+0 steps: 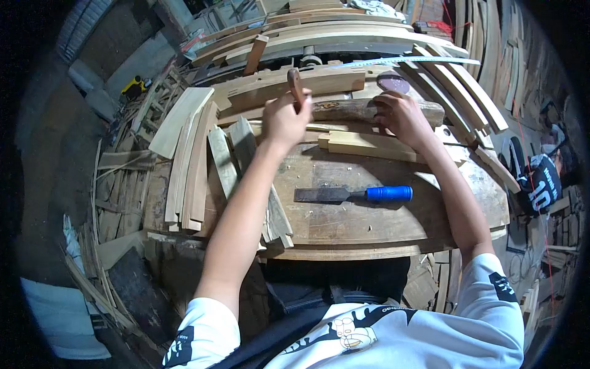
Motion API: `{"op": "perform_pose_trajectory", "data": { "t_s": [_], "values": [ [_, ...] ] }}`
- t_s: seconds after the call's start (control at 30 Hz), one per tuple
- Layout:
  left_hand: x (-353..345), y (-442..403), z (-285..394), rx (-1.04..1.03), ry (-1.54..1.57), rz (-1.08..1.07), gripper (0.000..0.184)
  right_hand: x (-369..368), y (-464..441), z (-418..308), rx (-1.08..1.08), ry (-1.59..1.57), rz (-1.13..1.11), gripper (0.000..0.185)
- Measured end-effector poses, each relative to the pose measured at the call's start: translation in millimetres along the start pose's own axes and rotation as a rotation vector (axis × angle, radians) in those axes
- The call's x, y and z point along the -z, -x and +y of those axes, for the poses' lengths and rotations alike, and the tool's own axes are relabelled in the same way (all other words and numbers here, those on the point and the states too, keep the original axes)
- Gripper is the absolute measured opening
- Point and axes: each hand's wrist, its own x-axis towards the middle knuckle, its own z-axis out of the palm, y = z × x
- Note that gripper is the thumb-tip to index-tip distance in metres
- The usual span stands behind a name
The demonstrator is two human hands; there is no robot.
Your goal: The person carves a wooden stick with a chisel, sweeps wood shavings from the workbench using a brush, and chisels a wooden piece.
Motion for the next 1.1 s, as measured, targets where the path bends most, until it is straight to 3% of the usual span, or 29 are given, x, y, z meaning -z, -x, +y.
{"op": "perform_pose_trajectory", "data": {
  "t_s": [0.03, 0.1, 0.17, 0.3, 0.47, 0.57, 0.77, 0.93, 1.1],
  "values": [
    [-7, 1, 2, 0.011, 0.179, -0.023, 0.023, -2, -1, 2, 0.005, 0.009, -0.01, 0.046],
    [-9, 0, 6, -0.095, 0.109, -0.003, 0.023, -3, 0, 4, 0.008, 0.028, -0.027, 0.049],
    [1, -1, 10, 0.115, 0.053, -0.084, 0.02, -8, -1, 17, 0.048, 0.098, -0.057, 0.052],
    [-2, -6, -20, 0.064, -0.029, 0.12, 0.018, -18, -1, 31, 0.128, 0.22, -0.04, 0.055],
    [-6, -3, -5, 0.018, 0.244, -0.041, 0.02, -14, -1, 25, 0.092, 0.137, -0.045, 0.054],
    [-10, -3, -3, 0.033, 0.251, -0.069, 0.021, -14, 1, 23, 0.082, 0.123, -0.021, 0.055],
    [1, -10, -9, 0.189, 0.027, 0.039, 0.022, -12, 1, 18, 0.039, 0.125, -0.002, 0.057],
    [-12, -7, -12, -0.059, 0.273, -0.015, 0.023, -11, -3, 17, 0.02, 0.136, -0.008, 0.059],
    [-7, -8, -7, 0.025, 0.218, -0.02, 0.021, -10, -3, 16, 0.012, 0.167, 0.017, 0.062]
  ]
}}
